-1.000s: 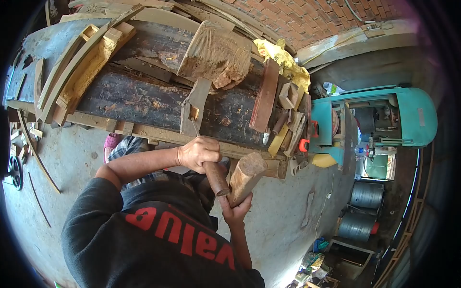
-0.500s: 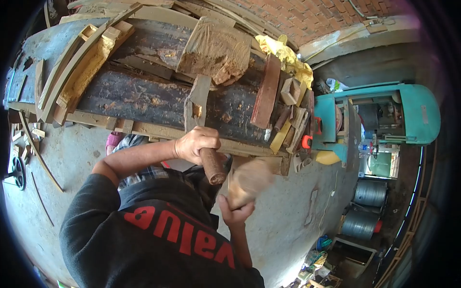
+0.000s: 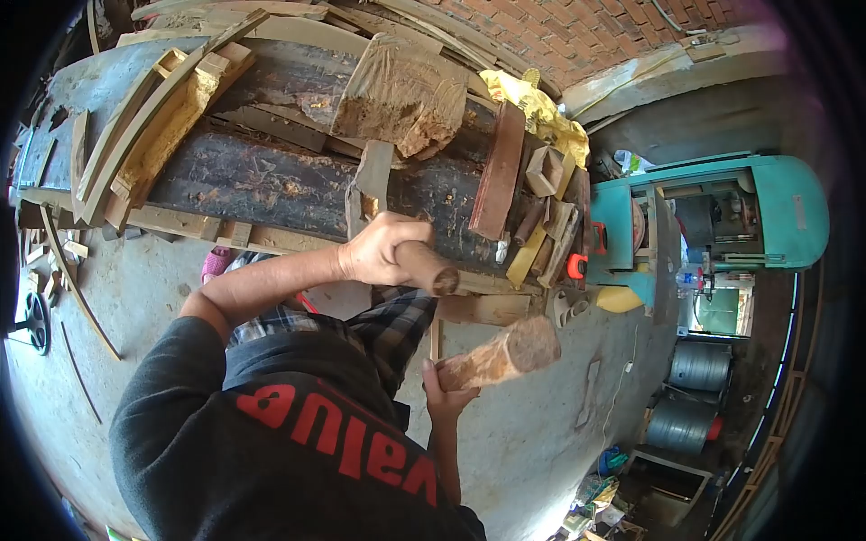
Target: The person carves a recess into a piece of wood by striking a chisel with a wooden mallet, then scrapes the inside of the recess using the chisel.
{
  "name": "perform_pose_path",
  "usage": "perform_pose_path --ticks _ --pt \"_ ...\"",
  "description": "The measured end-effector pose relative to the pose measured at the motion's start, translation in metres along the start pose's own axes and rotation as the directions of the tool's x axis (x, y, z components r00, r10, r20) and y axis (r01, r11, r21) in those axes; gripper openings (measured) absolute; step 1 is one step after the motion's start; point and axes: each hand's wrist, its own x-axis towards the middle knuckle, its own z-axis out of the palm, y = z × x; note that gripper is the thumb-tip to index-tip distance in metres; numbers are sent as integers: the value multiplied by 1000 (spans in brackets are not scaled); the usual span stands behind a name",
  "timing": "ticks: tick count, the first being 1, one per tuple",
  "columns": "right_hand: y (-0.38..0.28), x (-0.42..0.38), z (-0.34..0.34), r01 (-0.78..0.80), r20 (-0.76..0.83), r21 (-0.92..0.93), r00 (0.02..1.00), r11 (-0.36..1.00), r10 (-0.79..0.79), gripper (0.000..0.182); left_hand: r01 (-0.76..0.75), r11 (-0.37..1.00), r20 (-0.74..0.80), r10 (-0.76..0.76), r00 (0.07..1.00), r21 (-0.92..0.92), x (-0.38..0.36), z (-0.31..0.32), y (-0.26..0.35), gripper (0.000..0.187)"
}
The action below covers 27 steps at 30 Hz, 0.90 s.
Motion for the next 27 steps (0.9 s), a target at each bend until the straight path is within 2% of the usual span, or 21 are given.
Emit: perform_pose_path --ticks 1,3,4,5,7,11,13,14,16,17,18,19,21,22,23,24,25,26,27 --pt "-3 0 1 -71 -10 38 997 997 72 21 -1 1000 0 1 1000 1 -4 0 -2 27" --pt "1 -1 0 -87 2 14 996 996 87 21 -226 973 97 221 970 45 -16 3 -7 25" --pt "5 -3 -2 -105 14 -15 994 994 105 21 -308 942 169 284 944 134 -23 4 -7 27" --pt "13 -3 -4 -109 15 -16 994 994 109 21 -352 924 216 317 923 149 -30 4 -8 29" --pt "26 -4 -8 -41 -16 -75 999 996 40 22 -346 927 251 304 919 146 -41 5 -8 30" --pt "24 -6 -13 -92 -7 -37 996 995 92 24 -362 926 207 335 919 108 -44 8 -5 31" --pt "17 -8 -16 12 58 -87 998 996 -7 23 -328 941 179 310 934 83 -40 11 -3 33" --pt "11 -8 -18 10 60 -88 998 996 -5 23 -326 942 178 308 935 83 -39 12 -4 33" --pt "-4 -9 -24 278 193 -66 946 958 -261 21 -301 952 179 286 941 60 -37 13 -10 35" --pt "-16 -6 -17 272 192 -69 948 960 -254 21 -296 954 179 282 943 56 -37 14 -10 35" --pt "-25 0 -9 394 196 186 883 900 -427 19 -290 955 186 276 943 54 -37 14 -10 34" --pt "-30 2 -3 482 150 426 797 765 -586 18 -287 957 193 272 943 50 -36 15 -10 33" --pt "14 -8 -17 508 154 390 786 768 -599 20 -288 956 201 272 941 54 -35 16 -12 32" --pt "61 -21 -37 299 313 -38 910 953 -273 21 -289 955 205 271 941 65 -35 16 -13 30" --pt "52 -21 -29 53 302 -478 947 877 108 22 -293 954 205 274 939 64 -37 15 -16 30" --pt "44 -23 -20 24 106 -301 994 953 8 25 -287 955 198 268 943 74 -39 13 -22 29" --pt "26 -13 -20 25 114 -301 993 953 9 25 -270 959 196 251 948 79 -42 12 -26 29" --pt "12 -9 -30 379 356 -509 910 773 -212 24 -257 964 199 239 950 71 -46 14 -26 29" --pt "2 -6 -36 689 616 -566 718 452 -323 24 -267 959 216 243 946 90 -48 15 -28 29"
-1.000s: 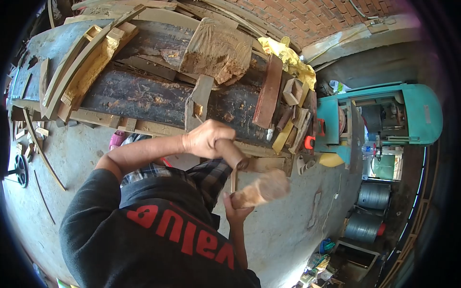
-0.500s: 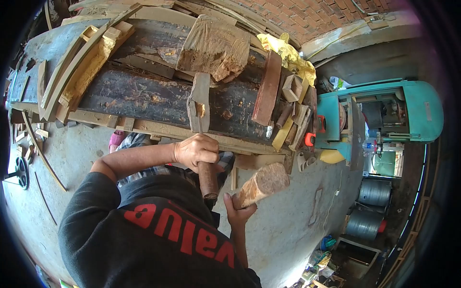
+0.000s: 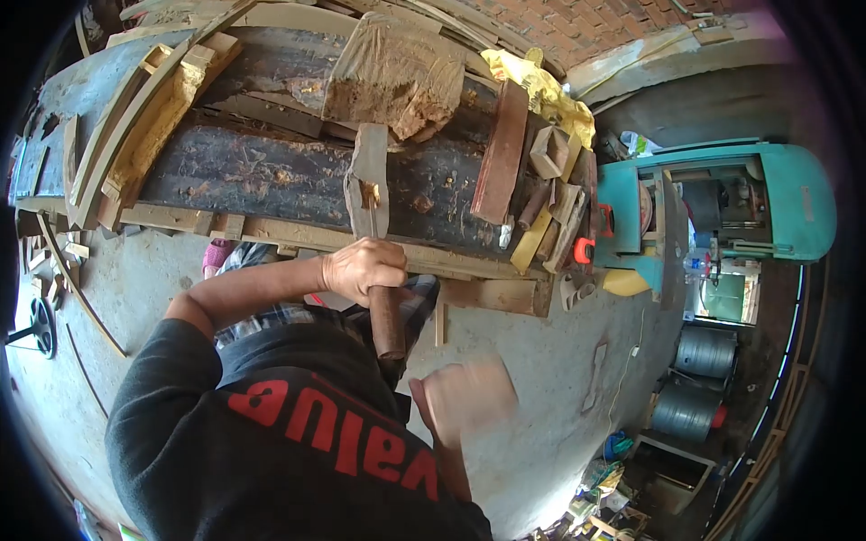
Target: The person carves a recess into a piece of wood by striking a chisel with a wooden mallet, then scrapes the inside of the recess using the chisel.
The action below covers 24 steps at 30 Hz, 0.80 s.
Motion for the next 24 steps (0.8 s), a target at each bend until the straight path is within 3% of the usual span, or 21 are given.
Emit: perform_pose_path --ticks 1,2,5,7,8,10,15,17,18,20,21,22,23,24 --pt "-2 4 -7 -227 5 652 955 724 295 20 -14 1000 17 14 1000 26 1 0 -2 30" --pt "-13 16 -12 -73 -141 760 951 646 274 16 -17 1000 21 17 1000 23 2 2 -2 30" --pt "-9 18 -8 47 -235 787 945 616 229 17 2 998 -24 0 1000 63 16 -2 1 30" --pt "-3 7 -9 -193 -46 495 968 847 247 23 -8 998 -37 10 999 55 26 -8 8 29" --pt "-3 4 -5 -189 -40 497 970 847 240 23 -1 998 -42 4 999 61 28 -9 12 29" --pt "-6 2 5 -224 -130 643 910 732 393 25 52 998 -72 -53 996 -20 31 -8 18 29" --pt "8 2 -10 -215 -108 664 920 716 376 44 131 988 -75 -138 988 -87 24 -1 12 28" --pt "14 10 -27 -47 -125 699 975 714 186 52 183 976 -90 -194 977 -119 27 -1 12 28" --pt "11 13 -24 -49 -123 700 974 713 188 52 185 975 -88 -196 977 -121 28 -2 11 28" --pt "-2 27 -16 310 -451 779 881 545 143 55 174 977 -101 -187 977 -124 30 -4 9 28" --pt "12 26 -12 358 -419 728 907 584 -35 53 174 977 -100 -186 977 -124 30 -4 8 28" --pt "14 20 5 359 -419 728 907 584 -35 53 162 979 -90 -174 981 -123 28 -3 7 28" --pt "13 6 29 73 -277 692 945 718 171 50 151 981 -79 -162 984 -125 27 -2 8 28" --pt "16 -10 49 -227 -160 599 906 768 393 48 150 981 -77 -160 984 -127 26 -3 9 28"
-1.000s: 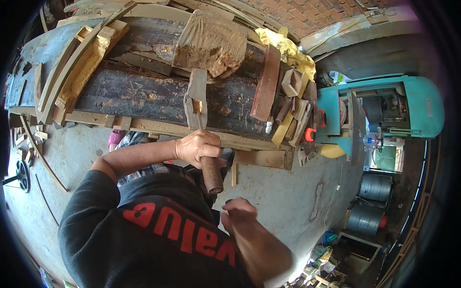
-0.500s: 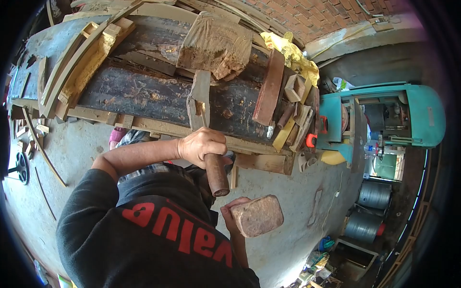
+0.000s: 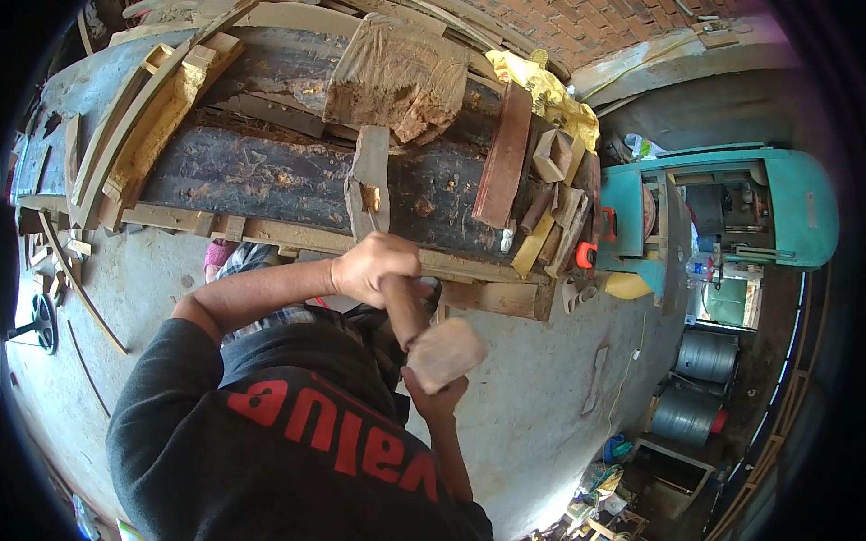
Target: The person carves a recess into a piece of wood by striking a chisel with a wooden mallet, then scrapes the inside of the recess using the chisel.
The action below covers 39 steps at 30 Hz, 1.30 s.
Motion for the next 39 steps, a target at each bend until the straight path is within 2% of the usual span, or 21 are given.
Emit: perform_pose_path --ticks 2,6,8,9,10,12,14,16,18,19,20,21,23,26,28,30,33,36,37,38,39 --pt "7 -2 0 -293 13 100 956 951 293 43 43 999 -31 -44 999 -17 0 -4 1 29" --pt "-34 22 -14 -7 -50 194 999 981 17 30 -30 999 16 30 999 30 -4 5 -3 30" --pt "-42 37 -15 384 -39 450 910 806 -412 26 -61 994 56 56 997 90 -8 10 -4 31" --pt "-11 20 -21 374 109 141 914 916 -390 31 -61 994 56 56 997 95 -9 10 -5 30" --pt "-27 15 -28 58 378 -277 924 959 53 31 -65 993 57 60 997 96 -10 11 -7 30" --pt "1 -9 17 -197 -287 125 931 972 225 31 -65 996 -20 67 998 60 -12 11 -10 28" --pt "-4 -8 -10 -421 -54 148 900 895 432 29 -63 994 -6 64 998 89 -10 7 -9 27" --pt "-35 11 -24 -30 65 117 998 993 23 17 -73 992 29 70 997 104 -12 8 -6 26" --pt "-43 17 -2 249 -202 489 965 836 -169 15 -108 990 48 104 993 94 -13 10 -5 25" --pt "-39 13 -11 -36 92 46 995 998 31 19 -114 989 49 109 993 97 -14 10 -5 25" --pt "-34 9 -19 -198 247 -465 907 863 341 26 -117 988 44 113 993 99 -16 11 -5 25" --pt "-26 4 -10 -195 246 -466 909 863 338 26 -120 988 38 117 992 101 -16 11 -5 26" --pt "-28 5 19 -119 -222 158 963 980 153 27 -163 981 31 161 986 105 -16 10 -9 31" --pt "-36 2 -19 -109 116 -55 987 992 115 15 -179 980 15 178 984 85 -21 15 -9 35" --pt "-9 -4 -12 117 -23 300 993 947 -115 15 -192 978 -2 193 981 76 -16 15 -10 35" --pt "-14 -1 -19 24 290 -198 956 980 35 16 -177 976 43 173 984 128 -17 13 -8 35" --pt "-13 0 14 35 -163 10 986 999 -33 18 -149 985 34 146 989 92 -19 13 -10 23" --pt "-67 11 -12 -140 6 13 990 990 140 19 -184 973 36 181 983 139 -18 16 -10 35" --pt "-44 7 -17 5 45 165 999 986 -13 19 -194 971 29 192 981 137 -19 18 -13 34" --pt "-28 10 6 361 -235 500 931 787 -278 20 -201 970 31 199 980 137 -18 19 -13 34" --pt "-20 6 -6 290 94 87 950 953 -298 24 -189 972 34 186 982 138 -18 19 -12 34"
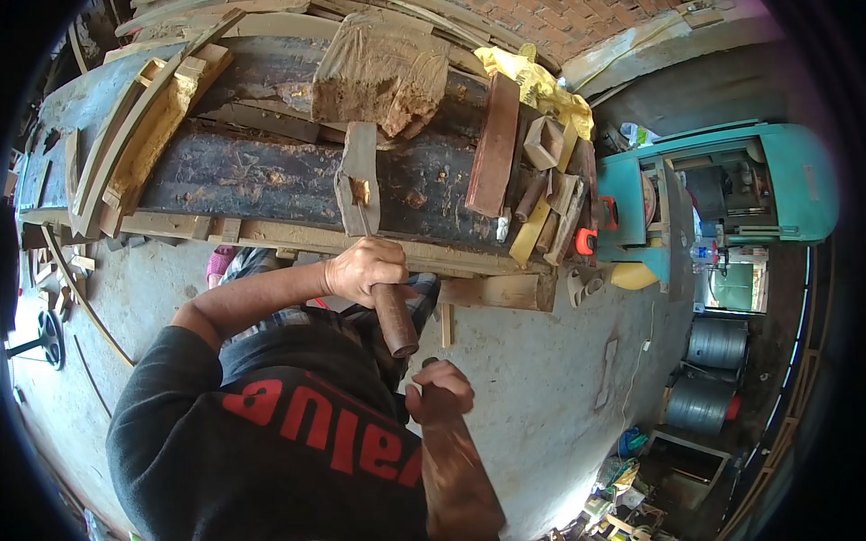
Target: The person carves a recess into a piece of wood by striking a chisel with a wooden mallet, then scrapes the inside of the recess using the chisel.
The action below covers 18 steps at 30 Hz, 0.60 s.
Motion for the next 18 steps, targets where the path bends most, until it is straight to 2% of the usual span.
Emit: perform_pose_path --ticks 1,2,3,4,5,7,8,9,10,11,12,13,14,15,17,18 --pt "-2 -1 -11 -17 284 -440 946 898 157 29 13 1000 4 -13 1000 2 0 -1 0 34" --pt "0 -2 -1 -13 283 -442 947 897 153 29 9 1000 3 -9 1000 4 -1 -3 0 34" --pt "1 -8 17 -272 -45 -232 962 934 269 25 -2 1000 7 2 1000 7 -3 -2 1 34" --pt "4 -5 26 -425 -324 58 848 903 420 25 -14 1000 6 14 1000 19 -2 -2 -2 34" --pt "10 -6 19 -424 -316 58 851 904 419 25 -9 1000 1 9 1000 24 -2 -2 -5 34" --pt "7 -15 1 -340 -151 28 928 940 340 37 -10 1000 16 11 1000 -10 -5 1 -4 34" --pt "5 -3 -1 -136 -162 258 970 956 182 31 -22 1000 6 22 1000 -13 -3 1 -4 33" --pt "8 -7 -3 -132 -166 256 970 958 178 31 -28 1000 7 28 1000 -14 -2 1 -3 33" --pt "2 -3 -3 -283 -39 36 958 958 284 22 -26 1000 -3 26 1000 -9 -1 1 -2 33" --pt "-2 4 -3 -388 59 -201 912 899 407 22 -25 1000 -13 25 1000 -1 -1 0 -1 34" --pt "-3 11 -2 71 341 -661 915 747 214 19 -32 999 -16 32 999 1 -1 -2 -1 34" --pt "7 -5 8 72 339 -664 916 744 214 19 -34 999 -18 34 999 0 -2 -2 0 34" --pt "30 -31 20 -387 -41 -348 916 854 398 19 -36 999 -25 36 999 3 -2 -2 -1 34" --pt "45 -44 25 -637 -291 154 702 756 651 18 -33 999 -33 33 999 13 0 -3 -6 34" --pt "14 -21 9 -617 -267 205 712 760 650 20 -55 998 -5 55 998 -15 -4 0 -5 34" --pt "14 -15 4 -299 -211 298 905 907 368 29 -46 999 -10 45 999 -20 -4 1 -5 34"
